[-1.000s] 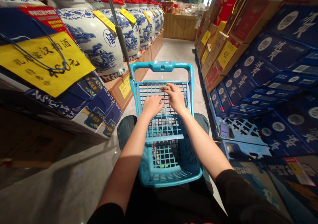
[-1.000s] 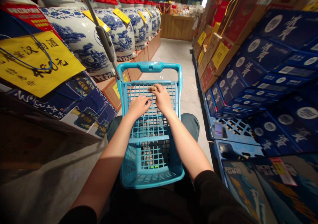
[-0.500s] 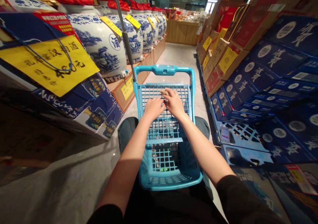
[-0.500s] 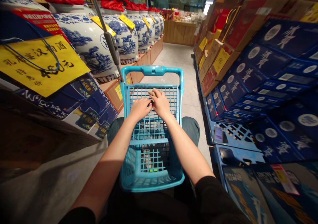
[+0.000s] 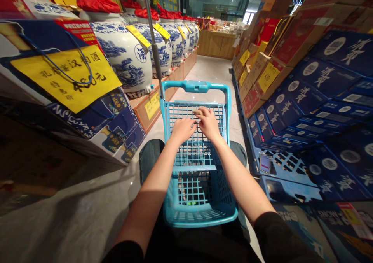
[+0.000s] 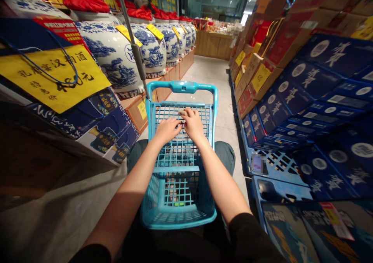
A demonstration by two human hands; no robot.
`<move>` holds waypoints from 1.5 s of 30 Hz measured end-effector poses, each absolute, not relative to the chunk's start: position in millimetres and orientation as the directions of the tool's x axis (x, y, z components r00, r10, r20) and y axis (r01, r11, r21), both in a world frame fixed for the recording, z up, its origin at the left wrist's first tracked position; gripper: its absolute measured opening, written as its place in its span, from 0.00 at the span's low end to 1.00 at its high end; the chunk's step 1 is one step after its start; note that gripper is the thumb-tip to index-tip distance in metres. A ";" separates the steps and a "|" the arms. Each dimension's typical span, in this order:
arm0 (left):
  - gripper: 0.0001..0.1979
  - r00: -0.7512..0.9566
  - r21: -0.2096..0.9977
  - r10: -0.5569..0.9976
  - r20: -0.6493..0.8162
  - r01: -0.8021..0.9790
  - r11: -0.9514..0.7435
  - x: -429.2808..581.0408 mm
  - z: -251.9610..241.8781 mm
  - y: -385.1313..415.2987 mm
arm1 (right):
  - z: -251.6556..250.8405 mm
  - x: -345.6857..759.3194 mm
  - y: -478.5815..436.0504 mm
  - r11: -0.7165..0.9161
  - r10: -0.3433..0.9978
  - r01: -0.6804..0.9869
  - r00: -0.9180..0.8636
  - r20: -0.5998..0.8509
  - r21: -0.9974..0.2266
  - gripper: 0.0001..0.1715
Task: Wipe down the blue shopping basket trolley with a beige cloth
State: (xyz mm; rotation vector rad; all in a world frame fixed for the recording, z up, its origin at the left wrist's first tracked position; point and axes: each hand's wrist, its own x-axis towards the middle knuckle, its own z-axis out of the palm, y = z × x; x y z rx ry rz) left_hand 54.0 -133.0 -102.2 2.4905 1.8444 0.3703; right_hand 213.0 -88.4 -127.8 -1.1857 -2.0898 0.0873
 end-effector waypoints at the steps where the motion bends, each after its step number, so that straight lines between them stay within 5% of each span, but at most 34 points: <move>1: 0.18 0.275 0.160 0.944 0.179 0.939 -0.304 53.6 -102.5 -133.2 | -127.5 217.5 -85.9 0.557 0.776 0.727 -0.283 0.564 -0.402 0.30; 7: 0.19 0.290 0.181 0.937 0.196 0.928 -0.325 52.0 -105.8 -131.6 | -129.1 245.9 -76.1 0.397 0.792 0.738 0.024 0.610 -0.545 0.26; 13: 0.19 0.278 0.168 0.942 0.188 0.936 -0.310 53.0 -106.5 -131.1 | -133.7 221.5 -80.5 0.547 0.788 0.654 -0.192 0.585 -0.522 0.25; 20: 0.19 0.290 0.177 0.932 0.216 0.927 -0.330 51.1 -106.7 -132.3 | -133.3 250.8 -69.3 0.428 0.796 0.656 0.052 0.603 -0.622 0.22; 27: 0.19 0.280 0.181 0.938 0.206 0.931 -0.317 51.2 -108.7 -130.3 | -131.5 233.8 -75.6 0.525 0.810 0.590 -0.125 0.573 -0.613 0.16; 32: 0.19 0.295 0.183 0.934 0.201 0.926 -0.331 50.9 -106.0 -132.4 | -132.4 249.3 -70.3 0.434 0.817 0.652 0.006 0.577 -0.622 0.21; 38: 0.19 0.285 0.185 0.937 0.204 0.928 -0.322 51.0 -106.7 -131.4 | -131.2 243.8 -76.9 0.485 0.817 0.713 -0.162 0.554 -0.507 0.25; 45: 0.19 0.287 0.184 0.938 0.193 0.929 -0.322 50.9 -106.2 -131.5 | -129.7 246.8 -77.9 0.417 0.815 0.751 -0.058 0.577 -0.512 0.26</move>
